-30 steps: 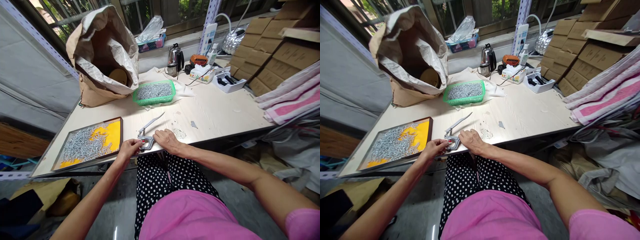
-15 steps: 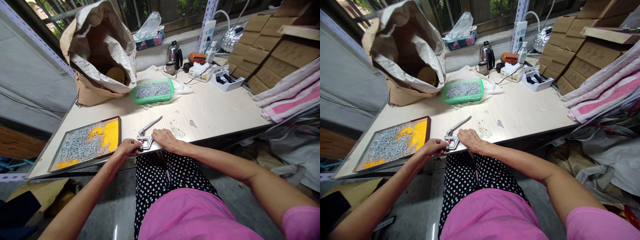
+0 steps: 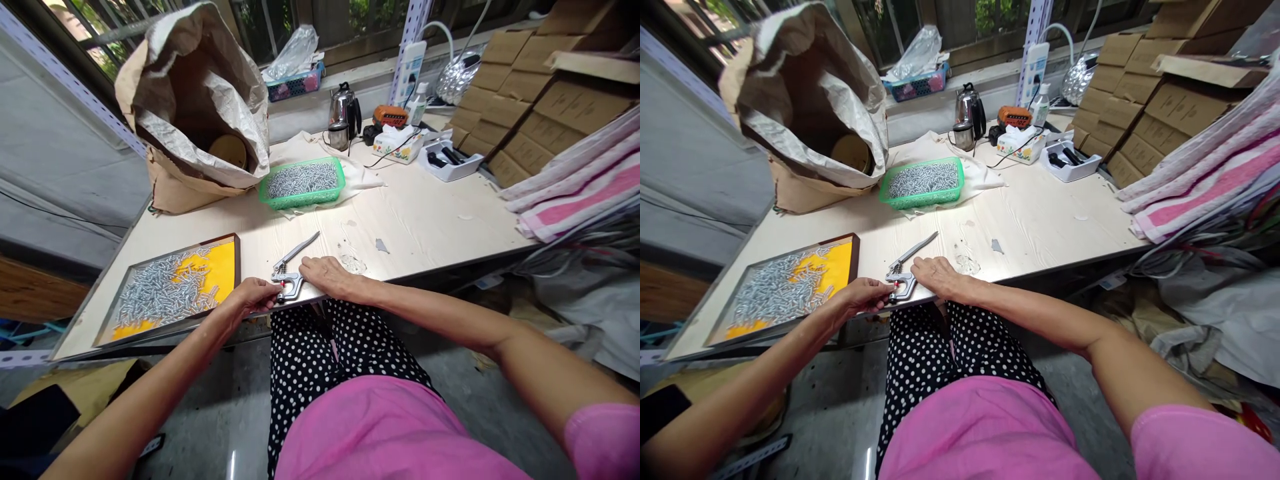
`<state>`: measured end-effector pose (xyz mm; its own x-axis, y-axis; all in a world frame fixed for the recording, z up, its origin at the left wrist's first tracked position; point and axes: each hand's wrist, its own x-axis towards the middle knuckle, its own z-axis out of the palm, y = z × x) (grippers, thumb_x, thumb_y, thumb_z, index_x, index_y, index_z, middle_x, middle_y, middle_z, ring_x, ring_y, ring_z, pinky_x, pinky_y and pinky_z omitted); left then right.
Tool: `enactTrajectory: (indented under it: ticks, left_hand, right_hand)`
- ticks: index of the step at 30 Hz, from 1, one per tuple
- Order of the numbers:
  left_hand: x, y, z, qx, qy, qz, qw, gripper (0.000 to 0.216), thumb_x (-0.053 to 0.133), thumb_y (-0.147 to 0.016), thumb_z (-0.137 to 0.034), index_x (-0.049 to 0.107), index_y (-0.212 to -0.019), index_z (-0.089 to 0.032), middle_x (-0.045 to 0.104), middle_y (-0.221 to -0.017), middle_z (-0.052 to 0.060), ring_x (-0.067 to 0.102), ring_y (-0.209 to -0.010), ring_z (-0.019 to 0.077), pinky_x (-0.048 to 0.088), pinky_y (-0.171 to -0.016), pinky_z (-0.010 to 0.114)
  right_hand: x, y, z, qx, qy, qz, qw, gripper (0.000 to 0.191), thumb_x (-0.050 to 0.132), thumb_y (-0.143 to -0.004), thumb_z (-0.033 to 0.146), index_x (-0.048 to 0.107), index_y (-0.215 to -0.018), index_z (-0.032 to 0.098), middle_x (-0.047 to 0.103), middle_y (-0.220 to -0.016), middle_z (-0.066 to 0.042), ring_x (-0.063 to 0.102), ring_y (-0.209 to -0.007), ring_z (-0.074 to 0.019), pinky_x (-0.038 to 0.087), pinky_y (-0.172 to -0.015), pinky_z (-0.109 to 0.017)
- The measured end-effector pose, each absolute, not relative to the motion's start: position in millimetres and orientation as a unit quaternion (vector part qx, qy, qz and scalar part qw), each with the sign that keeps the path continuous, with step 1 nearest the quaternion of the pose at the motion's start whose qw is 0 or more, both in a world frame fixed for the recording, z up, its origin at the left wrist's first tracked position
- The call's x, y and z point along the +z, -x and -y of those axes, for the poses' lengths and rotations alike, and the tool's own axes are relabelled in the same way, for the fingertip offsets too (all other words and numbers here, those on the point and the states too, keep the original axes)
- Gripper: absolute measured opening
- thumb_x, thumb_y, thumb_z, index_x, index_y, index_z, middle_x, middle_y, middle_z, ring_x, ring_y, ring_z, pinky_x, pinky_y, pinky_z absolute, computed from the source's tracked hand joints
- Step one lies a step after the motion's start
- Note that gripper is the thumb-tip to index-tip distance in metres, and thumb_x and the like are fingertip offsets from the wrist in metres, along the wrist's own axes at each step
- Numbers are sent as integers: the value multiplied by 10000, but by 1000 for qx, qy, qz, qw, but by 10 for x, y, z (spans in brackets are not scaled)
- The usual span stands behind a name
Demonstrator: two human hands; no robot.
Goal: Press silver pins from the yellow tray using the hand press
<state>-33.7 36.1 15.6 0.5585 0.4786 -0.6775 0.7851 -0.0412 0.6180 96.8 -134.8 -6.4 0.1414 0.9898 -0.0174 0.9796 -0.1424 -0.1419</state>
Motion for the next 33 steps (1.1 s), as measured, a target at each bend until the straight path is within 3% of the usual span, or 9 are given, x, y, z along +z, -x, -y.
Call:
enactTrajectory:
  ticks: [4, 10, 17, 26, 33]
  left_hand:
    - [103, 370, -346, -143, -721, -430, 525, 423, 887, -499, -464, 585, -564, -175, 567, -445, -23, 468, -410, 86, 368, -428, 206]
    - [-17, 475, -319, -68, -790, -356, 494, 438, 772, -591, -571, 657, -688, -159, 569, -489, -29, 459, -447, 90, 352, -444, 209]
    - [53, 438, -361, -135, -792, -335, 493, 429, 780, -593, -570, 640, -628, -167, 563, -509, -26, 470, -478, 99, 376, -468, 220]
    - [72, 407, -332, -141, -786, -353, 488, 345, 744, -634, -490, 650, -662, -159, 552, -511, -29, 459, -483, 100, 355, -473, 220]
    - [36, 427, -321, -140, -788, -355, 483, 373, 708, -641, -532, 642, -667, -166, 525, -502, -37, 446, -478, 105, 344, -474, 226]
  right_hand:
    - [-31, -973, 1395, 47, 745, 664, 25, 272, 312, -1013, 75, 555, -1116, 139, 601, -1102, -120, 549, -822, -192, 302, -607, -320]
    - [-74, -988, 1429, 42, 745, 665, 15, 284, 289, -1021, 84, 536, -1153, 132, 591, -1118, -129, 534, -796, -187, 263, -579, -323]
    - [12, -991, 1413, 83, 743, 664, 15, 280, 270, -1038, 115, 532, -1133, 147, 577, -1166, -122, 527, -834, -185, 240, -569, -333]
    - [0, -1239, 1242, 102, 740, 658, 91, 234, 389, -1044, 285, 550, -1167, 168, 558, -1237, -108, 542, -859, -182, 340, -649, -319]
    - [-105, -1472, 844, -1, 754, 656, -1, 333, 296, -1018, 128, 613, -1119, 157, 583, -1225, -143, 510, -1036, -274, 361, -771, -379]
